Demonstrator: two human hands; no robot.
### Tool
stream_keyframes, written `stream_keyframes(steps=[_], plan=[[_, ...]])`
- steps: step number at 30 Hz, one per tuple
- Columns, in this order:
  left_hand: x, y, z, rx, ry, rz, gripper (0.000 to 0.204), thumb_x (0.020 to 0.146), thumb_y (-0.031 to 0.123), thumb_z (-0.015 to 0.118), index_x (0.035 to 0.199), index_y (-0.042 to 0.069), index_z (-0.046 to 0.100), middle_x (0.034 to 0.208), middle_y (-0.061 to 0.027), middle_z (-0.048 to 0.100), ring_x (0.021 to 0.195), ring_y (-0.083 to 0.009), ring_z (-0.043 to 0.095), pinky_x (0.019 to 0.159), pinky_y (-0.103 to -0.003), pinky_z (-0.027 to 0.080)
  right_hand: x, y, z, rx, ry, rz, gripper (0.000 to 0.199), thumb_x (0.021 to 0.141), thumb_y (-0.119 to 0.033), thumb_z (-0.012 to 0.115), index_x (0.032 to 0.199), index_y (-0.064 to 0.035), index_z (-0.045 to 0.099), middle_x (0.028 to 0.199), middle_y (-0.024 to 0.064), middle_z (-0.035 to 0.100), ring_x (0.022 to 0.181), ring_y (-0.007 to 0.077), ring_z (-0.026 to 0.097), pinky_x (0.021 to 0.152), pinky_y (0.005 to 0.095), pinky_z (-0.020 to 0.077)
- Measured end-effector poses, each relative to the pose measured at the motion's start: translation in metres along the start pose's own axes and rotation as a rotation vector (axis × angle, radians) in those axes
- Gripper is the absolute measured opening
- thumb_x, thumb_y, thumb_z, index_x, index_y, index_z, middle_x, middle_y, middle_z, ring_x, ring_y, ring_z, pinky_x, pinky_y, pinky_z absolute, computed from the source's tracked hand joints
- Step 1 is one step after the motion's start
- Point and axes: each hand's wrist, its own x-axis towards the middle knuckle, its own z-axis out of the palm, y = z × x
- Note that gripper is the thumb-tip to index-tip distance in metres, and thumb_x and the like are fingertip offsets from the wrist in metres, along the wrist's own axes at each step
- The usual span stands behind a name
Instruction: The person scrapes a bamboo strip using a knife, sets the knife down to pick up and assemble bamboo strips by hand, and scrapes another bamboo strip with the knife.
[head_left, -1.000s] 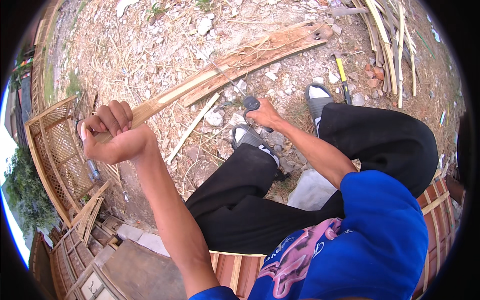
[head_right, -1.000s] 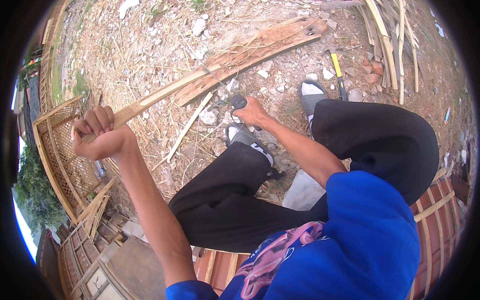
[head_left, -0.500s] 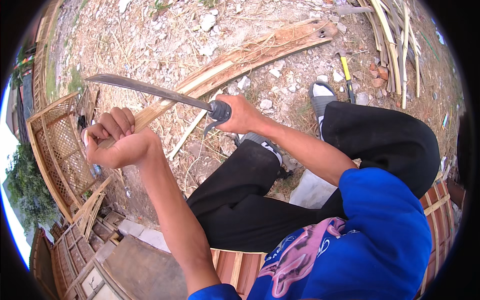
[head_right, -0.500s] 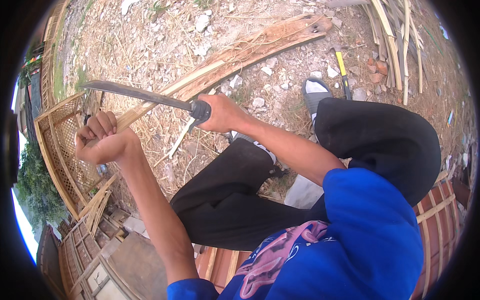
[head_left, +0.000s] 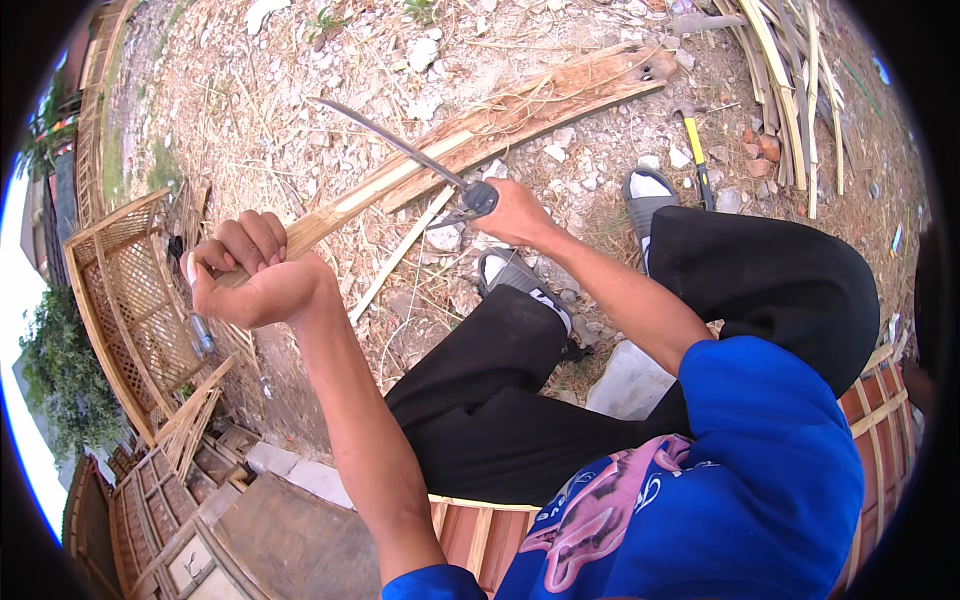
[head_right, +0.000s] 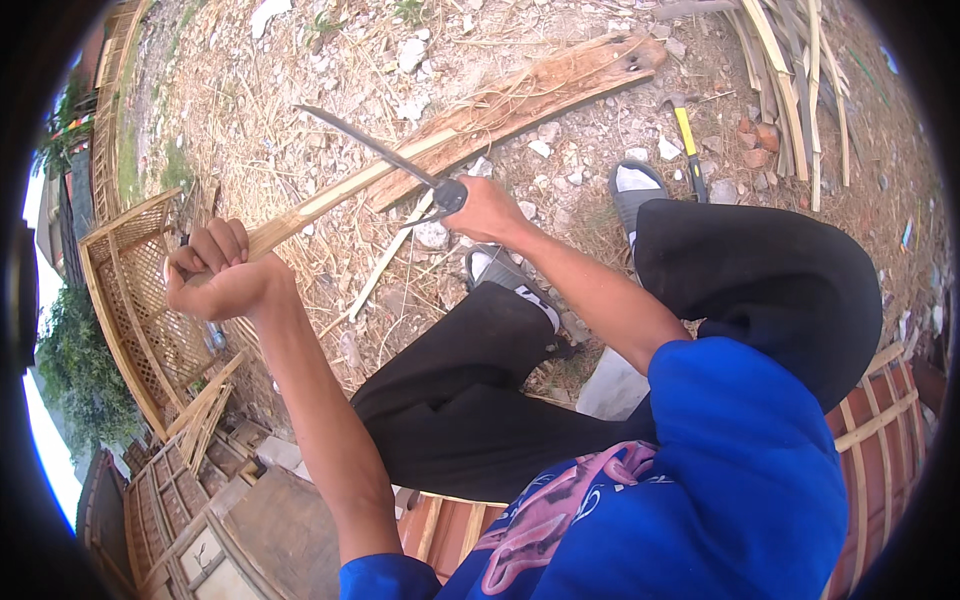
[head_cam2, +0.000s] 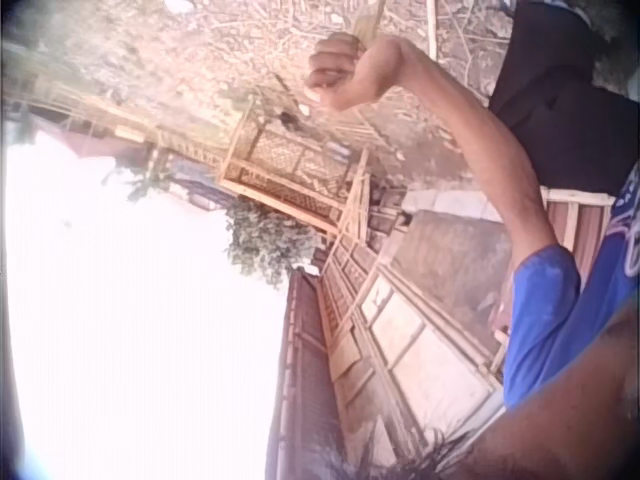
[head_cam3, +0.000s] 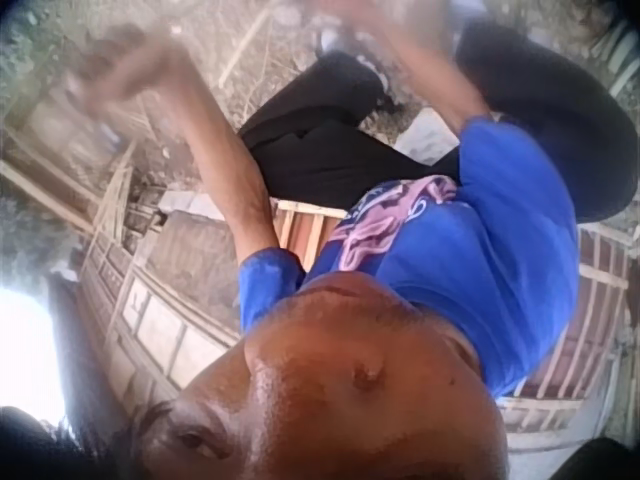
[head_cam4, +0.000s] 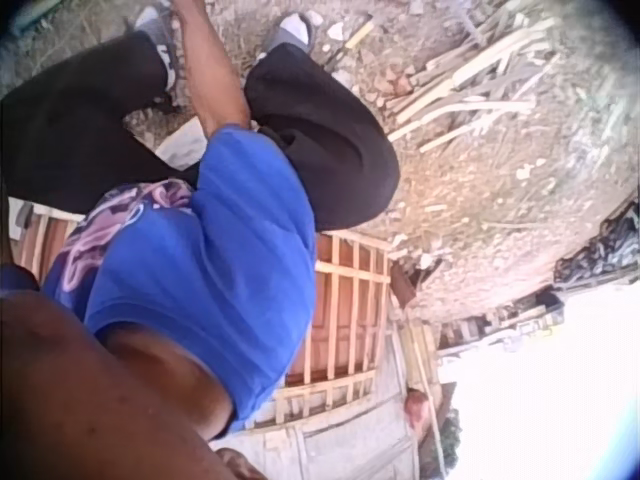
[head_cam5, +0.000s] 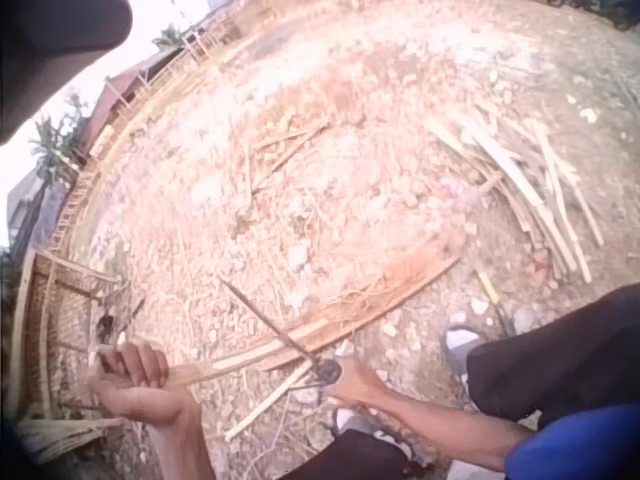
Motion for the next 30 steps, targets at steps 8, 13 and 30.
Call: stream_keyframes(steps=[8, 13, 30], plan=[[0.000, 0.001, 0.003, 0.001, -0.059, 0.008, 0.031, 0.084, 0.034, 0.039, 0.063, 0.016, 0.025, 0.047, 0.0030, 0.020, 0.040, -0.0079, 0.016, 0.039, -0.024, 0.012, -0.023, 0.001, 0.008, 0.259, 0.027, 0.059, 0.037, 0.068, -0.024, 0.070, 0.100, -0.0056, 0.065, 0.087, 0.0169, 0.068, 0.083, 0.0268, 0.066, 0.077, 0.0367, 0.0513], [-0.003, 0.002, 0.004, 0.025, -0.078, 0.017, 0.032, 0.084, 0.035, 0.039, 0.062, 0.017, 0.024, 0.048, 0.0032, 0.018, 0.040, -0.0079, 0.015, 0.040, -0.024, 0.012, -0.049, -0.104, 0.000, 0.328, -0.072, -0.245, 0.031, 0.066, -0.018, 0.072, 0.090, -0.0025, 0.059, 0.076, 0.0120, 0.061, 0.071, 0.0214, 0.060, 0.068, 0.0363, 0.0473], [-0.004, 0.004, 0.006, -0.002, -0.076, 0.003, 0.033, 0.084, 0.036, 0.040, 0.063, 0.017, 0.023, 0.049, 0.0033, 0.018, 0.041, -0.0079, 0.016, 0.040, -0.023, 0.012, -0.043, -0.094, 0.005, 0.351, -0.058, -0.360, 0.029, 0.064, -0.016, 0.073, 0.083, -0.0015, 0.057, 0.072, 0.0096, 0.060, 0.064, 0.0186, 0.055, 0.062, 0.0361, 0.0445]])
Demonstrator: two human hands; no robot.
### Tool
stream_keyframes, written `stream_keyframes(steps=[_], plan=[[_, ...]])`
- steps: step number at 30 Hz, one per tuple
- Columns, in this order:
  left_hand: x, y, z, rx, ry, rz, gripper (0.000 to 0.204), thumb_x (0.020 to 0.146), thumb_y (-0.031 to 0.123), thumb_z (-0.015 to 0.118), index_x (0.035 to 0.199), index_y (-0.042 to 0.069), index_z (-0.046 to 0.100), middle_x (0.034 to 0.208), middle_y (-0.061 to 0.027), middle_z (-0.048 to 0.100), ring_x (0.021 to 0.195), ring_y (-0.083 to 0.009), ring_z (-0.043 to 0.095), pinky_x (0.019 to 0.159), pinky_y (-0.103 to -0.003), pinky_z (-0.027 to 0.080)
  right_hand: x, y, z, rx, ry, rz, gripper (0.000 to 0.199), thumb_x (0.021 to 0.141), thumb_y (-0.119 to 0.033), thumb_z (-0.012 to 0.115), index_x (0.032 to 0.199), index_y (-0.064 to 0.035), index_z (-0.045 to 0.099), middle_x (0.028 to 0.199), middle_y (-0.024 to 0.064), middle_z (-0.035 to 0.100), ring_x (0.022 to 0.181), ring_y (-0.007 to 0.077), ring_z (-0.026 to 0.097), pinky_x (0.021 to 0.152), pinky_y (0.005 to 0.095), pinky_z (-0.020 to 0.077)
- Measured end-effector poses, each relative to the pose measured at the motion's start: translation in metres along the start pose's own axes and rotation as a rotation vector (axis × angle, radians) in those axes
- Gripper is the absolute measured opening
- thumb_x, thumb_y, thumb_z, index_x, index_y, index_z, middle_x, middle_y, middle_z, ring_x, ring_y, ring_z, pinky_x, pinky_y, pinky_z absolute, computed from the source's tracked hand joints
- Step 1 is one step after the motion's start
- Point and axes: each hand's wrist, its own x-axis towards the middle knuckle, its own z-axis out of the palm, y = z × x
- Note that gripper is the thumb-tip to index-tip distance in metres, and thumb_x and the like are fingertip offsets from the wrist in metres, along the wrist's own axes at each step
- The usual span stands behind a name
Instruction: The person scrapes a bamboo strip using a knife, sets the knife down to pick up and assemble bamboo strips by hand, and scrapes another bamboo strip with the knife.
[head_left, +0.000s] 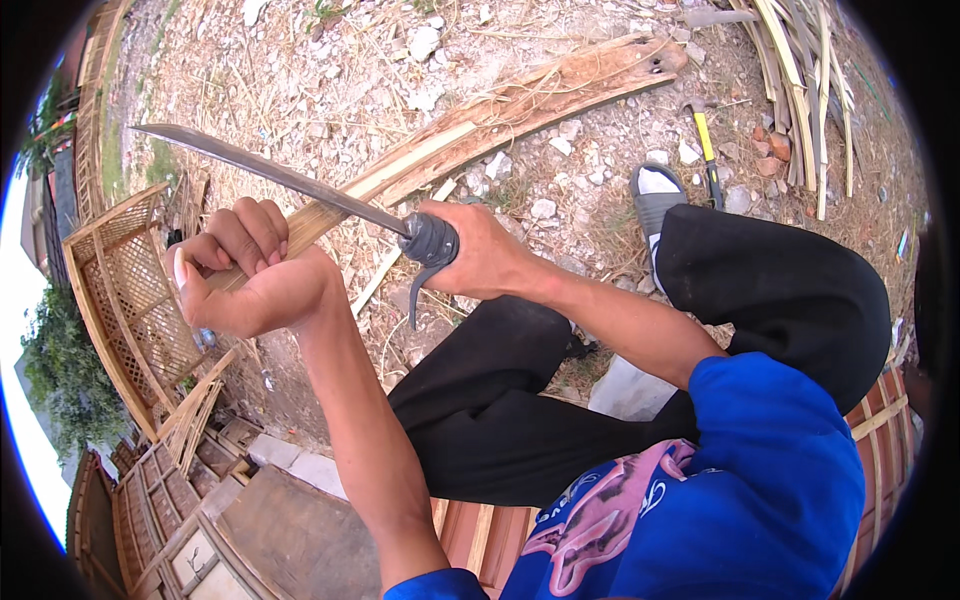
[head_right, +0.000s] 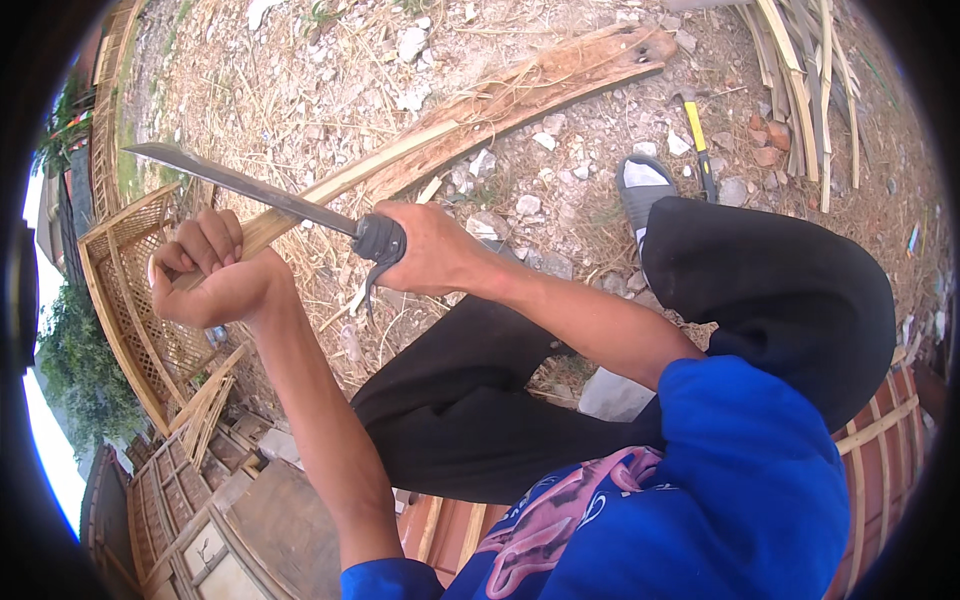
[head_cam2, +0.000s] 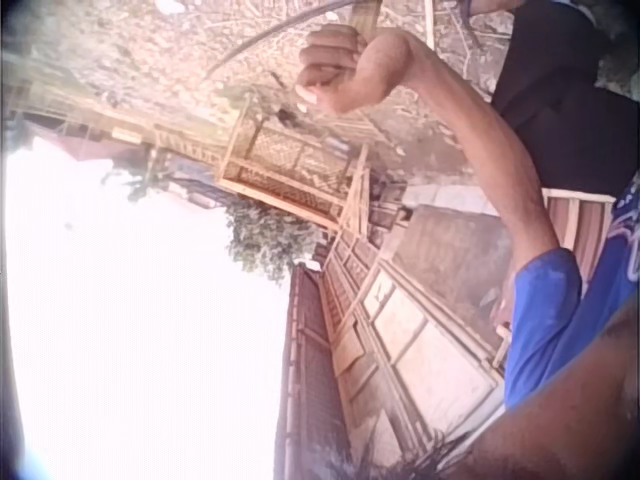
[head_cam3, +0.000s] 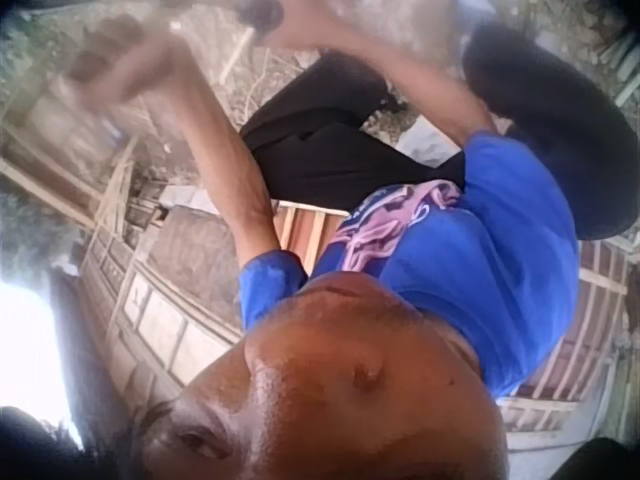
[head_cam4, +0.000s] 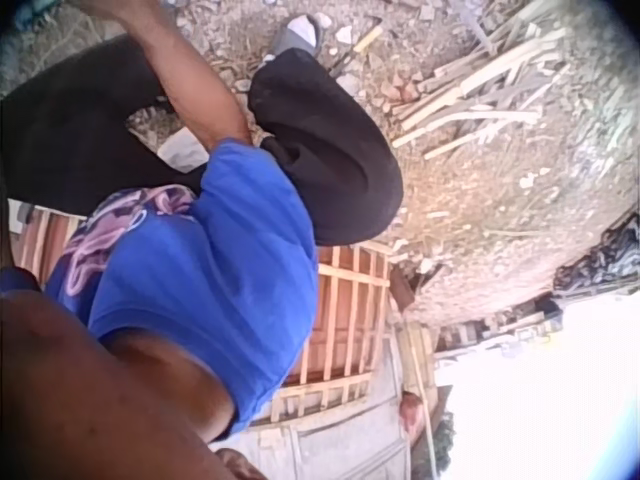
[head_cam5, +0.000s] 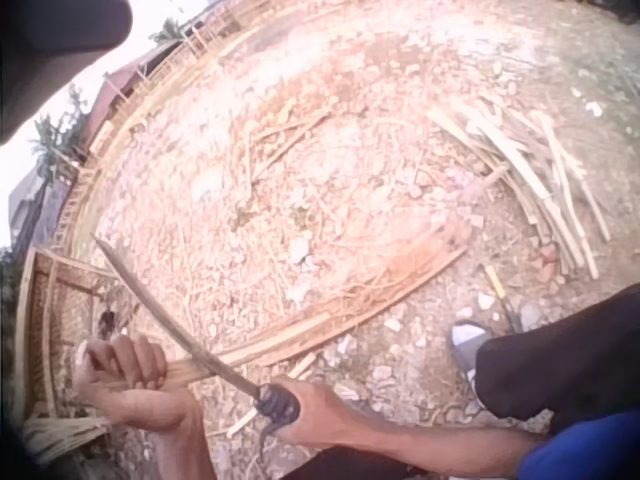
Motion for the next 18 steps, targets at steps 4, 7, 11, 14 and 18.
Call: stream_keyframes(steps=[4, 7, 11, 14, 18], plan=[[0.001, 0.001, 0.000, 0.022, -0.019, 0.012, 0.032, 0.084, 0.036, 0.040, 0.063, 0.017, 0.023, 0.049, 0.0031, 0.019, 0.041, -0.0079, 0.016, 0.040, -0.024, 0.012, 0.010, 0.043, -0.019, -0.124, -0.024, 0.242, 0.035, 0.065, -0.022, 0.072, 0.092, -0.0024, 0.063, 0.079, 0.0143, 0.065, 0.073, 0.0249, 0.064, 0.070, 0.0357, 0.0498], [0.002, -0.003, -0.001, -0.007, -0.001, 0.012, 0.032, 0.085, 0.035, 0.041, 0.064, 0.015, 0.026, 0.045, 0.0032, 0.020, 0.038, -0.0072, 0.016, 0.037, -0.024, 0.012, 0.012, 0.078, -0.038, -0.164, 0.025, 0.210, 0.037, 0.065, -0.023, 0.072, 0.094, -0.0033, 0.063, 0.081, 0.0149, 0.066, 0.075, 0.0273, 0.065, 0.070, 0.0366, 0.0501], [0.005, -0.004, -0.006, 0.013, 0.012, 0.027, 0.032, 0.085, 0.035, 0.041, 0.064, 0.015, 0.027, 0.045, 0.0033, 0.021, 0.038, -0.0073, 0.016, 0.037, -0.024, 0.012, 0.008, 0.058, -0.029, -0.189, -0.001, 0.262, 0.038, 0.065, -0.025, 0.071, 0.096, -0.0040, 0.063, 0.083, 0.0161, 0.067, 0.078, 0.0312, 0.065, 0.072, 0.0385, 0.0506], [-0.001, 0.000, -0.002, 0.036, 0.025, 0.008, 0.033, 0.083, 0.037, 0.042, 0.064, 0.017, 0.024, 0.049, 0.0034, 0.019, 0.041, -0.0081, 0.015, 0.040, -0.024, 0.012, 0.002, 0.011, -0.018, -0.083, -0.032, 0.089, 0.033, 0.065, -0.022, 0.074, 0.089, -0.0022, 0.060, 0.072, 0.0117, 0.062, 0.067, 0.0203, 0.060, 0.064, 0.0348, 0.0471], [0.001, 0.001, -0.003, 0.025, -0.003, -0.003, 0.033, 0.083, 0.036, 0.041, 0.063, 0.017, 0.023, 0.048, 0.0032, 0.019, 0.040, -0.0080, 0.015, 0.040, -0.024, 0.012, 0.003, 0.042, -0.022, -0.169, -0.063, 0.172, 0.034, 0.066, -0.024, 0.071, 0.094, -0.0042, 0.064, 0.081, 0.0155, 0.067, 0.076, 0.0288, 0.066, 0.071, 0.0375, 0.0507]])
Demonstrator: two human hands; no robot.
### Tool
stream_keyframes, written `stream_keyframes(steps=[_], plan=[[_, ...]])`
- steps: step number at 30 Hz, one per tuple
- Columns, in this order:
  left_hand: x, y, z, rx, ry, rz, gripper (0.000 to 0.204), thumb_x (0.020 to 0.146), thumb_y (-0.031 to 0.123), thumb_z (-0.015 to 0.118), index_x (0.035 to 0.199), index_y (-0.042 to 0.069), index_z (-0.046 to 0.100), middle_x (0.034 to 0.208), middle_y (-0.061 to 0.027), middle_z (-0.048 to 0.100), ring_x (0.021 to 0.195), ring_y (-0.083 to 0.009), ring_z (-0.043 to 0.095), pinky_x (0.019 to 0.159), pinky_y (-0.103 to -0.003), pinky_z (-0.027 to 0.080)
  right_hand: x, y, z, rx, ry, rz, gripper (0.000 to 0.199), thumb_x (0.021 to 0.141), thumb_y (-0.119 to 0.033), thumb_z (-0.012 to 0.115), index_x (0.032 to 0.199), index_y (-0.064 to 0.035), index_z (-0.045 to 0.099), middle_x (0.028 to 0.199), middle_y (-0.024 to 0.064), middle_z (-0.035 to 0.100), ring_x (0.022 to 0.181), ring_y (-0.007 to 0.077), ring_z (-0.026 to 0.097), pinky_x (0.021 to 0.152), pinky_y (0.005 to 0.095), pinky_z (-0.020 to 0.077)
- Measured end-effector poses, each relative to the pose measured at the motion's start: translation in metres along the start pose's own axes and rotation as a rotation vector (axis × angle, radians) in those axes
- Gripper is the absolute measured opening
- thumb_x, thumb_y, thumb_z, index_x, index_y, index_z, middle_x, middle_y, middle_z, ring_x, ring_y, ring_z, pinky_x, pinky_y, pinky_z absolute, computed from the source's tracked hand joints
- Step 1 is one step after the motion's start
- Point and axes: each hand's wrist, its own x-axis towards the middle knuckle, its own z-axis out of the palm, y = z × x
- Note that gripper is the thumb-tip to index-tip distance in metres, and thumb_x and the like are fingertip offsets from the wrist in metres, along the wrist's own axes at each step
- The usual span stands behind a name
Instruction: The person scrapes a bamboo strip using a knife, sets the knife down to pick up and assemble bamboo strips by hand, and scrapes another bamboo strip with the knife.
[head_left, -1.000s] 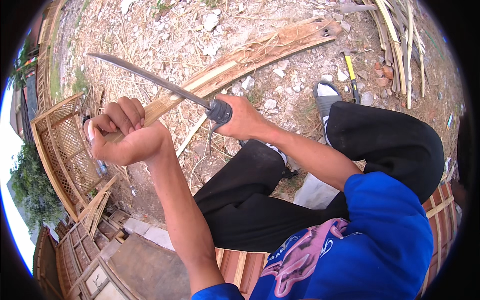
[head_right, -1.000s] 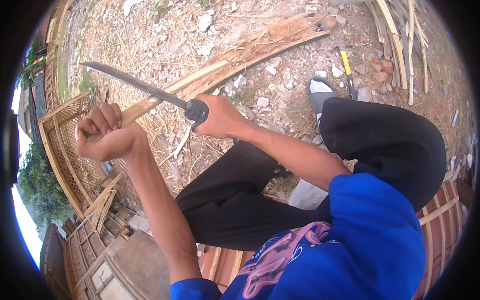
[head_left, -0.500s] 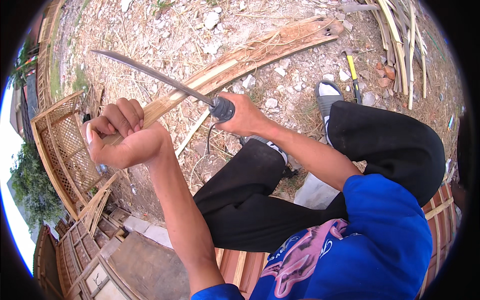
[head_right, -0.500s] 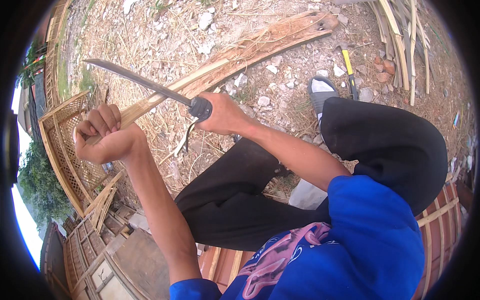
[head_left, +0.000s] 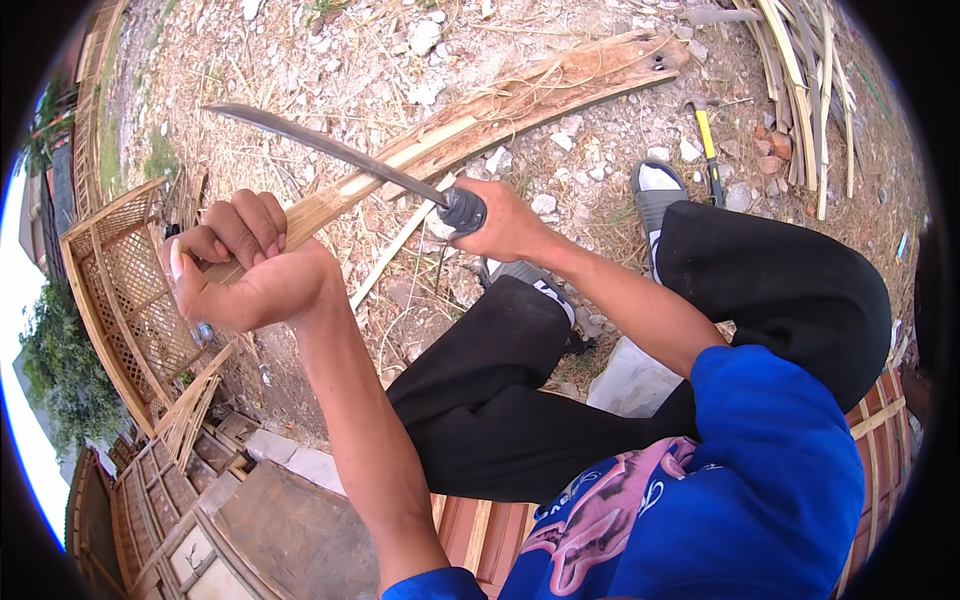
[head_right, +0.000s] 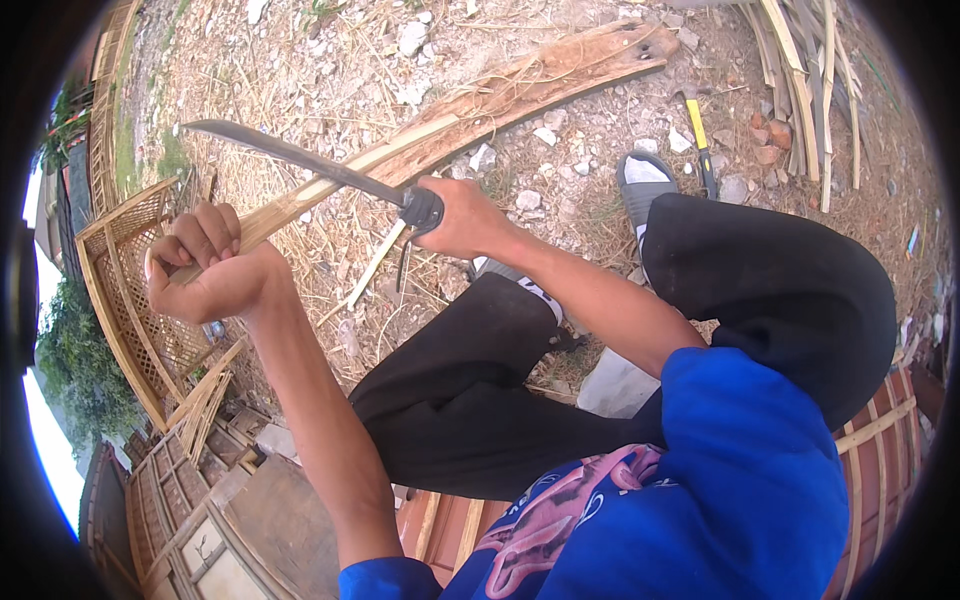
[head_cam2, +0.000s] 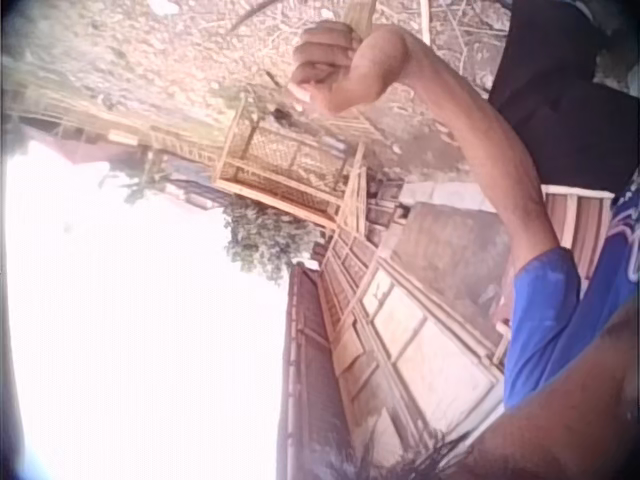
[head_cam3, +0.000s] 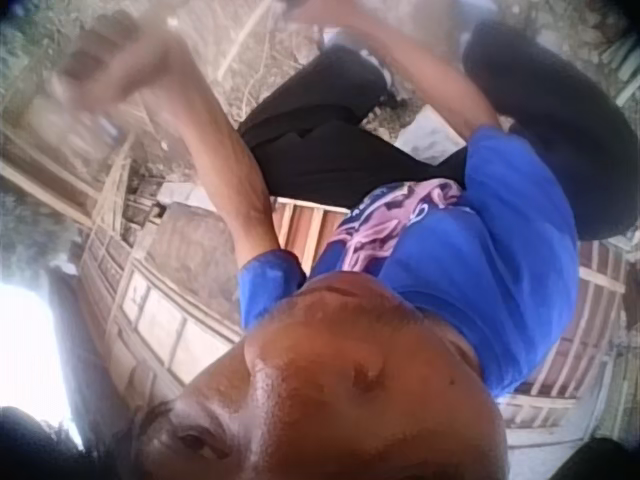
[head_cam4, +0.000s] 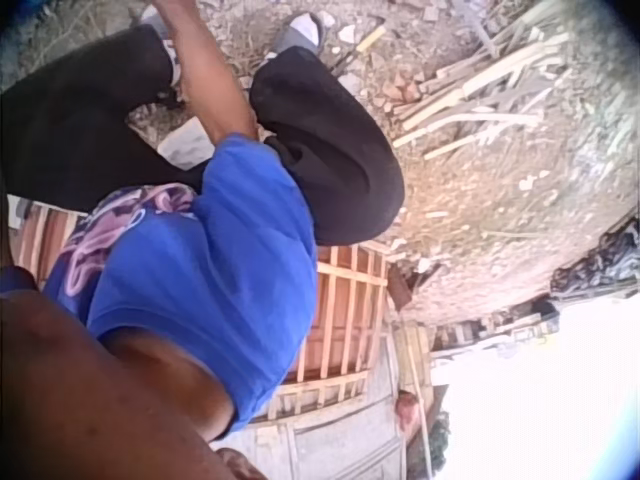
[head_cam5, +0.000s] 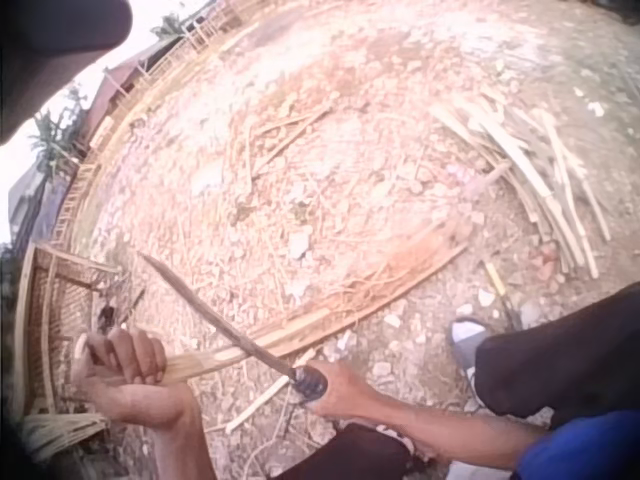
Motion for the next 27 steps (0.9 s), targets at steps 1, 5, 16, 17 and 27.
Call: stream_keyframes(steps=[1, 5, 16, 17, 27], plan=[[0.001, -0.004, 0.002, -0.010, 0.018, -0.014, 0.033, 0.083, 0.036, 0.041, 0.063, 0.017, 0.023, 0.048, 0.0031, 0.019, 0.040, -0.0080, 0.015, 0.040, -0.024, 0.012, 0.006, 0.030, -0.006, -0.032, 0.052, 0.106, 0.034, 0.066, -0.023, 0.071, 0.094, -0.0041, 0.064, 0.081, 0.0153, 0.067, 0.077, 0.0280, 0.066, 0.072, 0.0371, 0.0508], [0.003, -0.006, -0.004, -0.003, 0.026, 0.011, 0.033, 0.084, 0.035, 0.040, 0.063, 0.017, 0.023, 0.048, 0.0030, 0.019, 0.041, -0.0082, 0.015, 0.040, -0.024, 0.012, 0.007, 0.055, -0.017, -0.113, 0.018, 0.203, 0.039, 0.066, -0.024, 0.071, 0.098, -0.0030, 0.065, 0.088, 0.0160, 0.068, 0.082, 0.0281, 0.066, 0.075, 0.0373, 0.0516], [0.001, -0.005, 0.004, -0.035, -0.017, 0.029, 0.032, 0.084, 0.034, 0.042, 0.063, 0.016, 0.025, 0.045, 0.0034, 0.019, 0.039, -0.0079, 0.014, 0.038, -0.025, 0.011, 0.011, 0.076, -0.019, -0.045, 0.083, 0.246, 0.039, 0.065, -0.023, 0.071, 0.100, -0.0049, 0.066, 0.087, 0.0159, 0.068, 0.080, 0.0295, 0.066, 0.074, 0.0372, 0.0513], [0.000, -0.005, 0.002, -0.041, -0.009, 0.021, 0.032, 0.084, 0.034, 0.041, 0.063, 0.016, 0.025, 0.045, 0.0034, 0.019, 0.039, -0.0079, 0.014, 0.038, -0.025, 0.011, 0.013, 0.074, -0.021, -0.046, 0.077, 0.237, 0.039, 0.065, -0.023, 0.071, 0.100, -0.0049, 0.066, 0.087, 0.0159, 0.068, 0.080, 0.0295, 0.066, 0.074, 0.0372, 0.0513], [0.004, 0.000, -0.001, -0.008, -0.022, 0.008, 0.030, 0.083, 0.033, 0.040, 0.063, 0.016, 0.025, 0.045, 0.0032, 0.019, 0.039, -0.0079, 0.014, 0.039, -0.024, 0.012, -0.003, 0.014, -0.004, 0.004, -0.006, -0.152, 0.037, 0.063, -0.018, 0.073, 0.095, -0.0034, 0.064, 0.079, 0.0142, 0.066, 0.072, 0.0266, 0.063, 0.067, 0.0362, 0.0492]])
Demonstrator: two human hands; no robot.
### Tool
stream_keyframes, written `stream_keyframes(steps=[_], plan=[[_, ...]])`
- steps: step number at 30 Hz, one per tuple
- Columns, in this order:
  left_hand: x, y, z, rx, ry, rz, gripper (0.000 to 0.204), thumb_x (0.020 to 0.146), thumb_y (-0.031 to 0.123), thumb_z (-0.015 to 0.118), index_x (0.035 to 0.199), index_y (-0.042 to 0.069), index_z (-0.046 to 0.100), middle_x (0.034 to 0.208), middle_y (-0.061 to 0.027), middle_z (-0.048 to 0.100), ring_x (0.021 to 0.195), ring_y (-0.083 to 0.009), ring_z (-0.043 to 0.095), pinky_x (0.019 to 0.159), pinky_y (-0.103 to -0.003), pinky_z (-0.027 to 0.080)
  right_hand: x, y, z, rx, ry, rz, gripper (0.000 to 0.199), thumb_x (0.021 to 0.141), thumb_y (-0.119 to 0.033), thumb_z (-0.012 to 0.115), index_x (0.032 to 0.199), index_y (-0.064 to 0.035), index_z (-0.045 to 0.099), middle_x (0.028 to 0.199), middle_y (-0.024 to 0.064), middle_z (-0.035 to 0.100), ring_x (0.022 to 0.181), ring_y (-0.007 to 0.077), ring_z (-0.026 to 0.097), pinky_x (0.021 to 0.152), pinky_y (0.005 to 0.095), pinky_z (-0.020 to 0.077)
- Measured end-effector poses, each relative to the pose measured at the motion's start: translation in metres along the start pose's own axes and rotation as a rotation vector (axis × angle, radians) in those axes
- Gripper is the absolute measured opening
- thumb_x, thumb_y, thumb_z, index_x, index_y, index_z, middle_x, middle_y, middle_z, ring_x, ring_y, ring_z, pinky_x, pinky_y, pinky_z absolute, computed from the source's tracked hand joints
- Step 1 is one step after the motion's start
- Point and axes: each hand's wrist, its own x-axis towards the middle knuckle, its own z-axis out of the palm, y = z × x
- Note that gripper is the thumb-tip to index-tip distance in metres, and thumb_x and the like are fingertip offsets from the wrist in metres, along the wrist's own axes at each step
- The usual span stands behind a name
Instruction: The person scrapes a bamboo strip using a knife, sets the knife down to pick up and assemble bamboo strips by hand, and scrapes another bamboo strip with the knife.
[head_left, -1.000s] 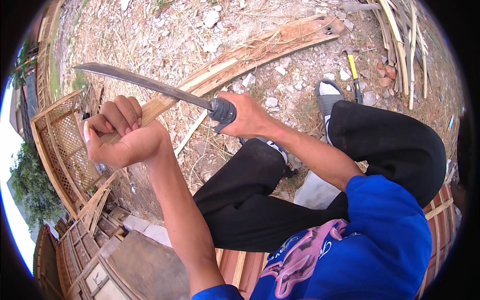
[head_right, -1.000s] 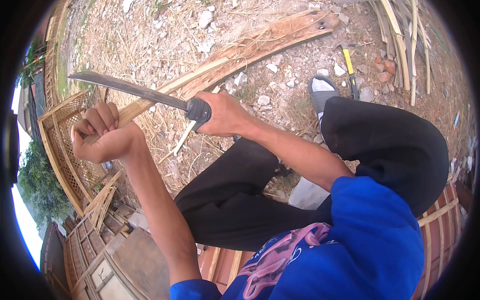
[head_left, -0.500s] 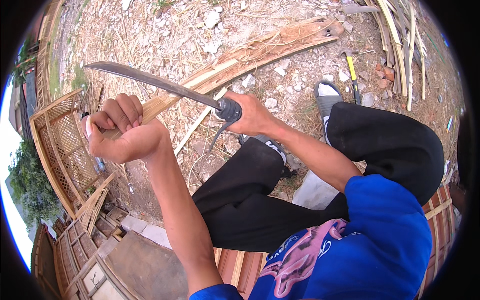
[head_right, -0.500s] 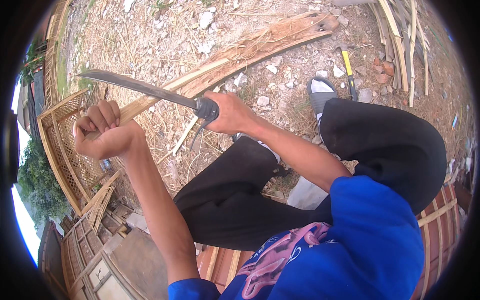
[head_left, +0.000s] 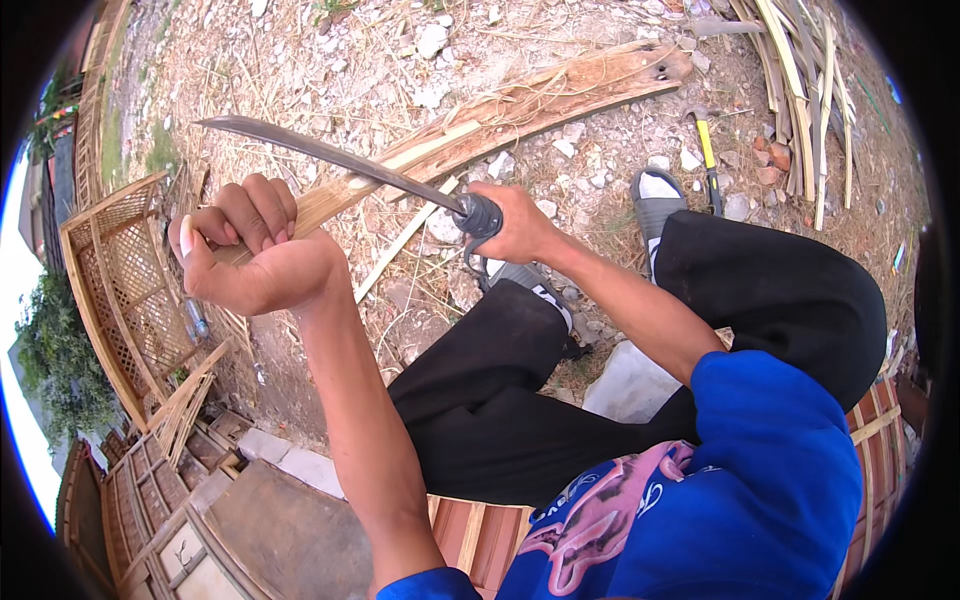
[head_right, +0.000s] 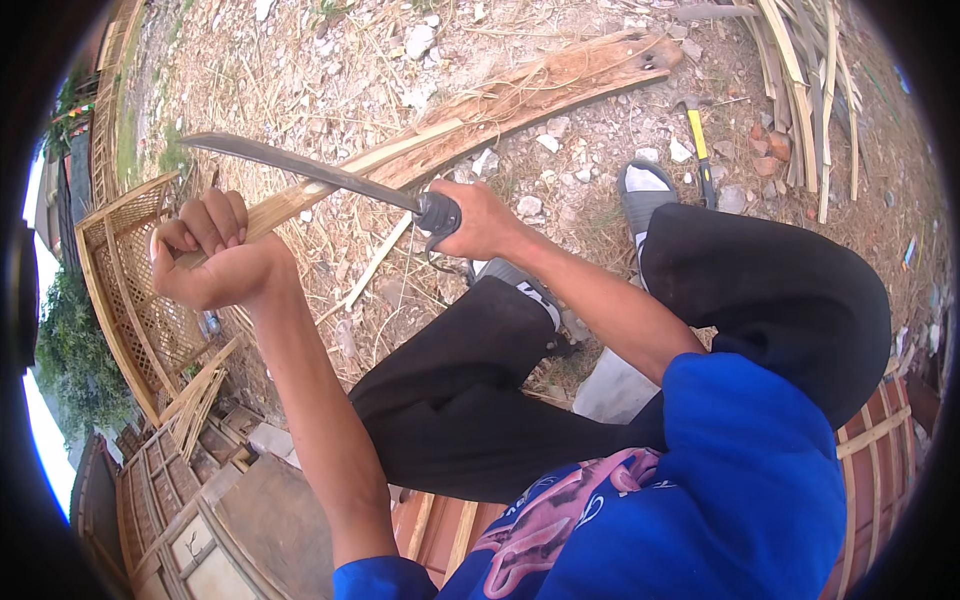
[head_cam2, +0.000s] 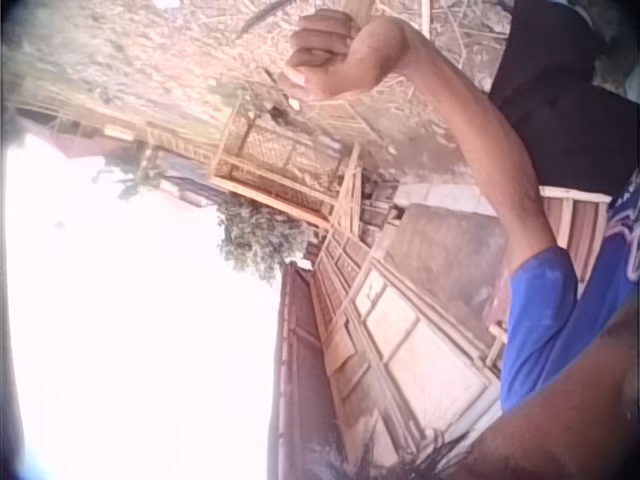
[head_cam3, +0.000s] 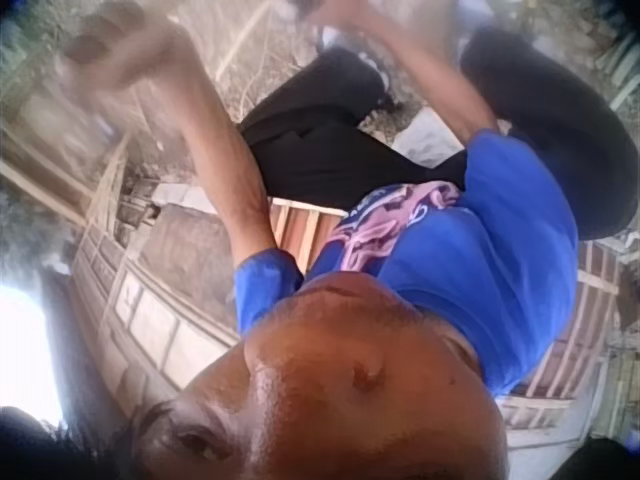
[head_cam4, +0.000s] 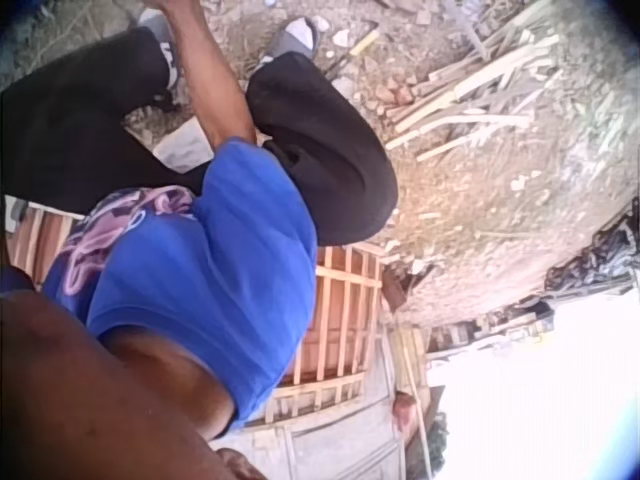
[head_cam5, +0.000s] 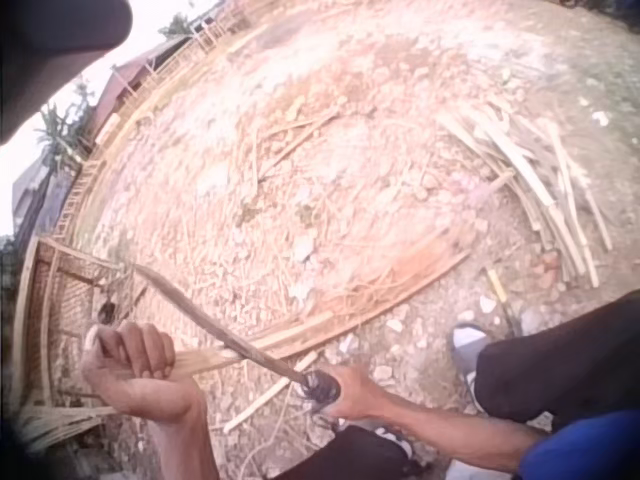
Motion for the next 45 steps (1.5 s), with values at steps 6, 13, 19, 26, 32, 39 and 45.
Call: stream_keyframes(steps=[6, 13, 19, 26, 32, 39, 45], plan=[[-0.005, -0.007, 0.005, -0.046, 0.013, -0.009, 0.030, 0.082, 0.033, 0.041, 0.063, 0.015, 0.025, 0.046, 0.0030, 0.018, 0.039, -0.0079, 0.014, 0.039, -0.024, 0.012, -0.008, 0.091, -0.032, -0.143, 0.077, 0.438, 0.035, 0.067, -0.019, 0.069, 0.098, -0.0041, 0.065, 0.083, 0.0128, 0.067, 0.076, 0.0254, 0.064, 0.073, 0.0354, 0.0499], [0.003, -0.006, -0.001, -0.048, 0.048, -0.009, 0.031, 0.082, 0.032, 0.043, 0.063, 0.015, 0.025, 0.047, 0.0030, 0.019, 0.040, -0.0078, 0.014, 0.040, -0.024, 0.012, -0.004, 0.021, -0.002, -0.001, -0.005, 0.182, 0.041, 0.064, -0.021, 0.073, 0.101, -0.0052, 0.064, 0.085, 0.0126, 0.067, 0.076, 0.0264, 0.064, 0.075, 0.0368, 0.0495], [-0.003, 0.000, 0.003, -0.017, 0.056, -0.005, 0.032, 0.083, 0.032, 0.041, 0.062, 0.015, 0.023, 0.046, 0.0031, 0.018, 0.039, -0.0081, 0.014, 0.040, -0.025, 0.011, -0.007, 0.077, -0.013, -0.152, 0.120, 0.315, 0.038, 0.066, -0.026, 0.072, 0.097, -0.0057, 0.065, 0.080, 0.0136, 0.067, 0.077, 0.0304, 0.065, 0.071, 0.0365, 0.0505], [-0.002, -0.005, 0.002, -0.013, -0.006, 0.002, 0.031, 0.083, 0.033, 0.041, 0.063, 0.016, 0.023, 0.046, 0.0030, 0.019, 0.040, -0.0081, 0.013, 0.039, -0.025, 0.011, -0.010, 0.112, -0.032, -0.164, 0.075, 0.568, 0.037, 0.067, -0.028, 0.071, 0.096, -0.0049, 0.067, 0.090, 0.0154, 0.069, 0.083, 0.0292, 0.066, 0.076, 0.0367, 0.0512], [0.001, -0.003, 0.003, 0.021, 0.027, 0.007, 0.033, 0.082, 0.034, 0.042, 0.062, 0.016, 0.023, 0.046, 0.0033, 0.018, 0.040, -0.0079, 0.013, 0.039, -0.024, 0.011, -0.017, 0.060, -0.004, 0.012, 0.015, 0.055, 0.038, 0.062, -0.021, 0.076, 0.092, -0.0022, 0.059, 0.077, 0.0124, 0.063, 0.068, 0.0270, 0.058, 0.067, 0.0340, 0.0471], [0.001, -0.005, 0.001, -0.012, 0.053, -0.004, 0.033, 0.082, 0.033, 0.041, 0.061, 0.016, 0.023, 0.046, 0.0035, 0.019, 0.039, -0.0078, 0.013, 0.039, -0.024, 0.011, -0.054, 0.166, -0.035, -0.265, 0.197, 0.465, 0.034, 0.064, -0.023, 0.076, 0.091, -0.0042, 0.064, 0.078, 0.0150, 0.065, 0.073, 0.0290, 0.063, 0.071, 0.0358, 0.0503], [0.002, -0.007, 0.002, 0.002, 0.025, 0.008, 0.031, 0.083, 0.033, 0.041, 0.063, 0.016, 0.024, 0.046, 0.0035, 0.019, 0.040, -0.0079, 0.014, 0.040, -0.024, 0.011, -0.051, 0.180, -0.040, 0.208, 0.051, 0.860, 0.032, 0.066, -0.022, 0.074, 0.091, -0.0035, 0.067, 0.070, 0.0083, 0.066, 0.069, 0.0245, 0.063, 0.069, 0.0354, 0.0513]])
